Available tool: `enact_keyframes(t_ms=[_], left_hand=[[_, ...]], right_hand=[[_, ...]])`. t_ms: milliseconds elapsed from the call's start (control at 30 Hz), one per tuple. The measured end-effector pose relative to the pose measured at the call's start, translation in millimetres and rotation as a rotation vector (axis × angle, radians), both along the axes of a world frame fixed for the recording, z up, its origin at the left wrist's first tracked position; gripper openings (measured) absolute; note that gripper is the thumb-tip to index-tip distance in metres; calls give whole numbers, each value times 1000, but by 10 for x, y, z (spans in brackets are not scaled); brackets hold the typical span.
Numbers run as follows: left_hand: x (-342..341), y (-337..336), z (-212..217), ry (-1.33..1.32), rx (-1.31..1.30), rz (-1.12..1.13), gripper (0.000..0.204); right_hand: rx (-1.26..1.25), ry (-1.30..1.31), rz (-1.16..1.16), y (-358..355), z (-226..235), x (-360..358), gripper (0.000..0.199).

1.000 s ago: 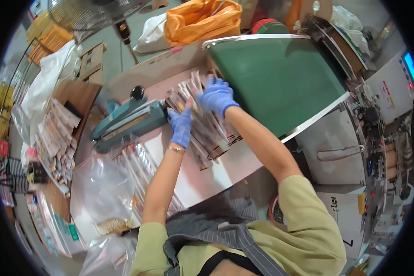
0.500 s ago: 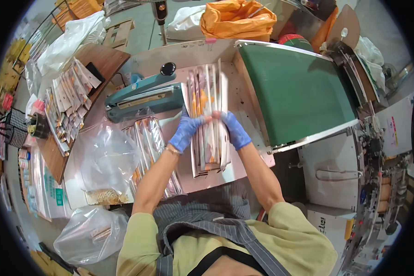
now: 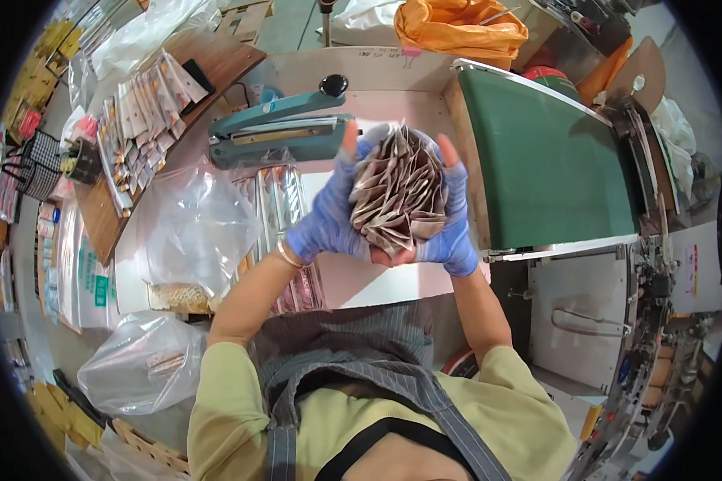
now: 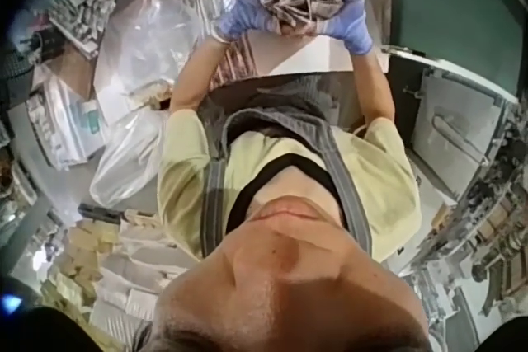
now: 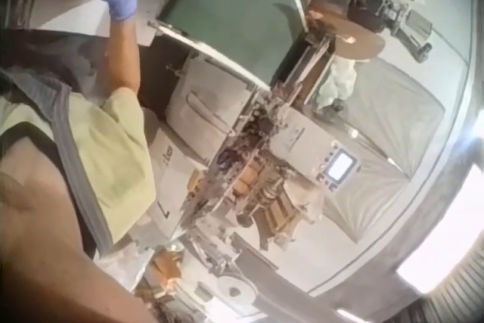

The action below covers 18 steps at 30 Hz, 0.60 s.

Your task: Packaging long, thin packets into plastic bags and preparing them for sealing on a production floor.

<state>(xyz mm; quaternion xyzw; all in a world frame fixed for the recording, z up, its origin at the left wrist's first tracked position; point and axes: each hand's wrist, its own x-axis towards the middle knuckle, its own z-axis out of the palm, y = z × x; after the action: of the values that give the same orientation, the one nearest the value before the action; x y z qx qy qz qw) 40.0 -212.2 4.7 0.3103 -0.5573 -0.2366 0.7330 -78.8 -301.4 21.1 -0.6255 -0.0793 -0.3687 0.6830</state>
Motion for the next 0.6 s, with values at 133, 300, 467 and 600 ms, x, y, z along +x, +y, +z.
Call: enact_keyframes(t_ms=[133,300,467,600], left_hand=[[204,229,-417,44,426,-62,87],[-139,1022,-61,887,747,-521,68],[-385,1568,-626,765,522,679,31],[763,2195,-740,-950,739,2088,19]], right_hand=[[-322,49,-254,110,-52,237,74],[261,705,390,255,-9,398,66],[265,662,822,647,-552,765,28],[291,728,971,1148,-481,1060,26]])
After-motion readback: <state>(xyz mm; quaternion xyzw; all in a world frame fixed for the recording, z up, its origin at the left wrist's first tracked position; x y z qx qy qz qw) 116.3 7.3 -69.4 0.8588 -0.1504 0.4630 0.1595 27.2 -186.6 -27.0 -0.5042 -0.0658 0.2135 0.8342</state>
